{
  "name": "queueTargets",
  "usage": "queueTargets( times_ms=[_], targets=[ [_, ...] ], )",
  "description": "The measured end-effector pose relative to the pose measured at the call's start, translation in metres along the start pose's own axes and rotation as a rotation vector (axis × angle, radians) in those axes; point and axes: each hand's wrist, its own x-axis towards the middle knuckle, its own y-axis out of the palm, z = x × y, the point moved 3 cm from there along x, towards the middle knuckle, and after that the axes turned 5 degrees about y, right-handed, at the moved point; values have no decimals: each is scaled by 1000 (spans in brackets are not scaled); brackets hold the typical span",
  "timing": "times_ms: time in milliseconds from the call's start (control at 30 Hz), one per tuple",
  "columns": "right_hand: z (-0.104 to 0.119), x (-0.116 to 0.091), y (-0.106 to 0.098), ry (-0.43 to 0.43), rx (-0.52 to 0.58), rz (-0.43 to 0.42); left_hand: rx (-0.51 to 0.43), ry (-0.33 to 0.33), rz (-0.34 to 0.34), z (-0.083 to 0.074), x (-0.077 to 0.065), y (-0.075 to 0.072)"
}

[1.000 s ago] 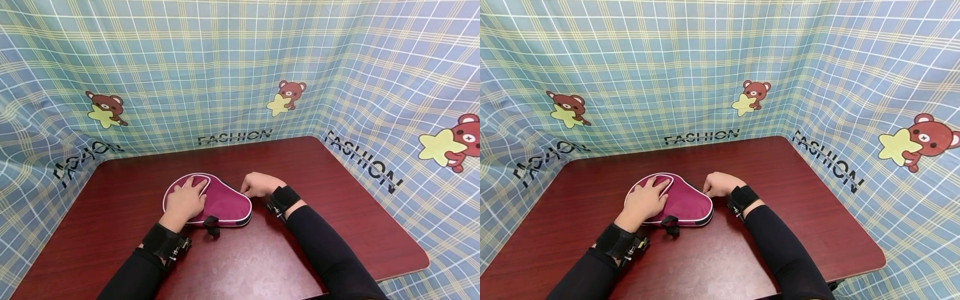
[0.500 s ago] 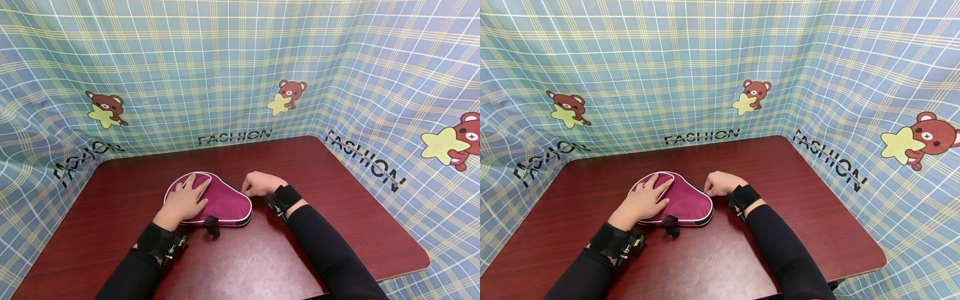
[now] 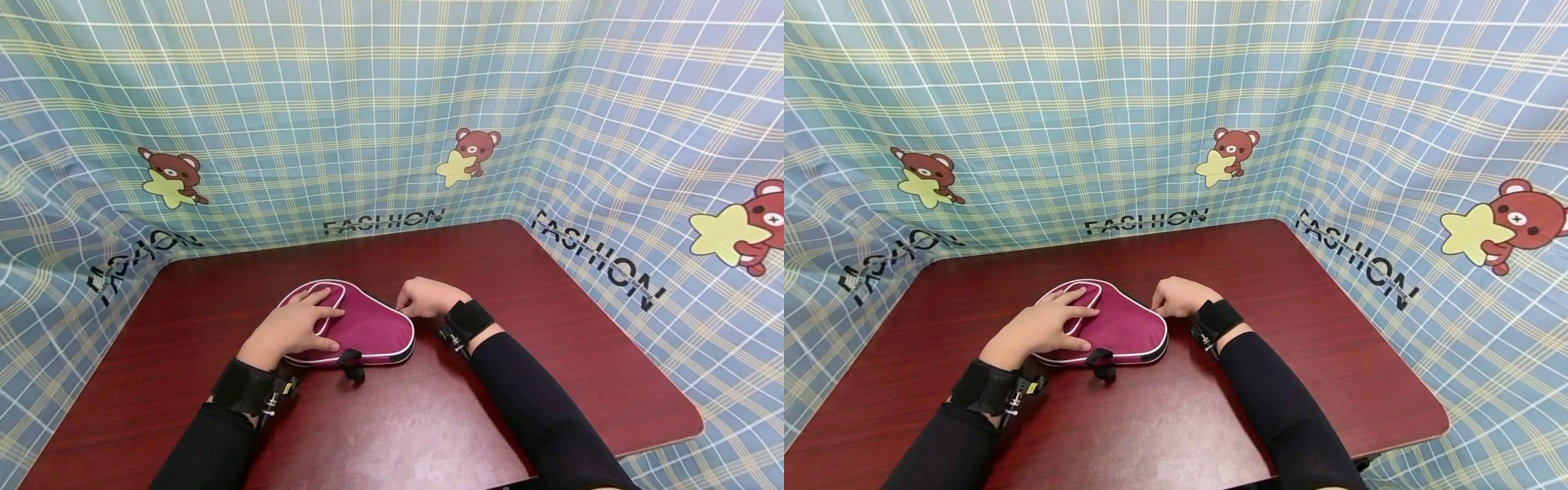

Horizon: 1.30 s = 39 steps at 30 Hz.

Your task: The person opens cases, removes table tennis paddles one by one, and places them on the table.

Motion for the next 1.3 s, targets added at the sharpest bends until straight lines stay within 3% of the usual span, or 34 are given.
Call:
queueTargets(
  times_ms=[433,700,833,967,1167,1300],
  targets=[
    [-1,-5,-8,48,7,22,44,-154,19,-8,0,-4],
    [-5,-10,-11,101,18,25,56,-210,16,-15,0,-8],
    [-7,-10,-10,119,25,27,41,-165,43,-14,-3,-6],
    [-7,-10,-8,123,41,27,-42,-99,78,-8,-7,-3],
    [-8,-9,-8,132,42,34,-99,32,11,-2,-4,0],
    [-9,-10,-8,129,45,31,-58,16,2,-1,0,1]
  ],
)
